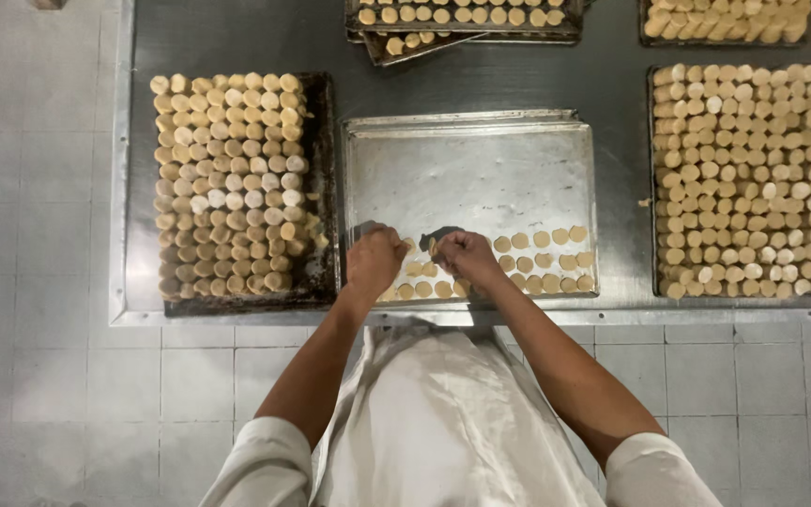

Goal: The person picks up small circular pieces of dough from a large tray and places them onto a smaller tray by hand.

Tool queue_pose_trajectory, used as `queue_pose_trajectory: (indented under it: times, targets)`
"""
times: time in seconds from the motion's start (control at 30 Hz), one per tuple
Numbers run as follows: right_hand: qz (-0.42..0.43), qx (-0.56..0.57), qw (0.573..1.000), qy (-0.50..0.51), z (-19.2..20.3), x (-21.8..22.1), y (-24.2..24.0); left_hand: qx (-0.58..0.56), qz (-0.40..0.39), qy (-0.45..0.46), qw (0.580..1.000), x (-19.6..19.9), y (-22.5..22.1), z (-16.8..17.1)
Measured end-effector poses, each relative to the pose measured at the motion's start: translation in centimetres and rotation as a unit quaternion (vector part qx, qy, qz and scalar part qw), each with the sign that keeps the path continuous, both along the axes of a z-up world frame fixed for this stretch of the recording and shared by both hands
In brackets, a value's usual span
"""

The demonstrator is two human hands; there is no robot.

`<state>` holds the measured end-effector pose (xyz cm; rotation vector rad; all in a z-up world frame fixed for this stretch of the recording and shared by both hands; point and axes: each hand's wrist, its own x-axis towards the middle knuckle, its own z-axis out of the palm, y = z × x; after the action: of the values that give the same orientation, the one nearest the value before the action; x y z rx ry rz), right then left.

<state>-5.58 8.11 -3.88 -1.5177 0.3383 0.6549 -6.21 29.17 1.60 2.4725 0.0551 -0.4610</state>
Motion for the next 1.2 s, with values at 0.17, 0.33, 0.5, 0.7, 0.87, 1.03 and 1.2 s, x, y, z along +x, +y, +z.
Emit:
queue_pose_trajectory:
  times: [0.17, 0.33, 0.5, 0.7, 0.87, 1.03, 1.2]
  targets:
    - [0.001, 0.059, 0.998, -0.012, 0.1, -0.4, -0.7, -0.123, -0.028, 0.023, 0.992, 1.1, -1.9, 0.4]
    - [-0.023, 0.009, 1.0, 0.004, 0.6, -0.1, -2.1, 0.01, -0.037, 0.046, 0.998, 1.8, -2.5, 1.1]
    - [-0.032, 0.067, 0.997, 0.002, 0.7, -0.4, -4.1, -0.17, -0.043, 0.07, 0.982, 2.0, -4.3, 1.4]
    - [-0.085, 0.002, 0.996, -0.019, 1.0, -0.3, -6.3, -0.021, -0.084, -0.035, 0.996, 2.1, -5.5, 1.0]
    - [-0.034, 0.111, 0.992, 0.044, 2.0, -0.4, -5.0, -0.215, -0.06, 0.015, 0.975, 2.4, -5.4, -0.3]
    - [-0.041, 0.185, 0.982, -0.005, 3.3, -0.2, -3.3, -0.408, 0.089, 0.052, 0.907, 2.9, -1.0, -1.4]
    - [-0.026, 0.161, 0.985, -0.047, 2.6, 0.9, -1.1, -0.403, 0.063, 0.032, 0.912, 1.7, 1.5, -1.3]
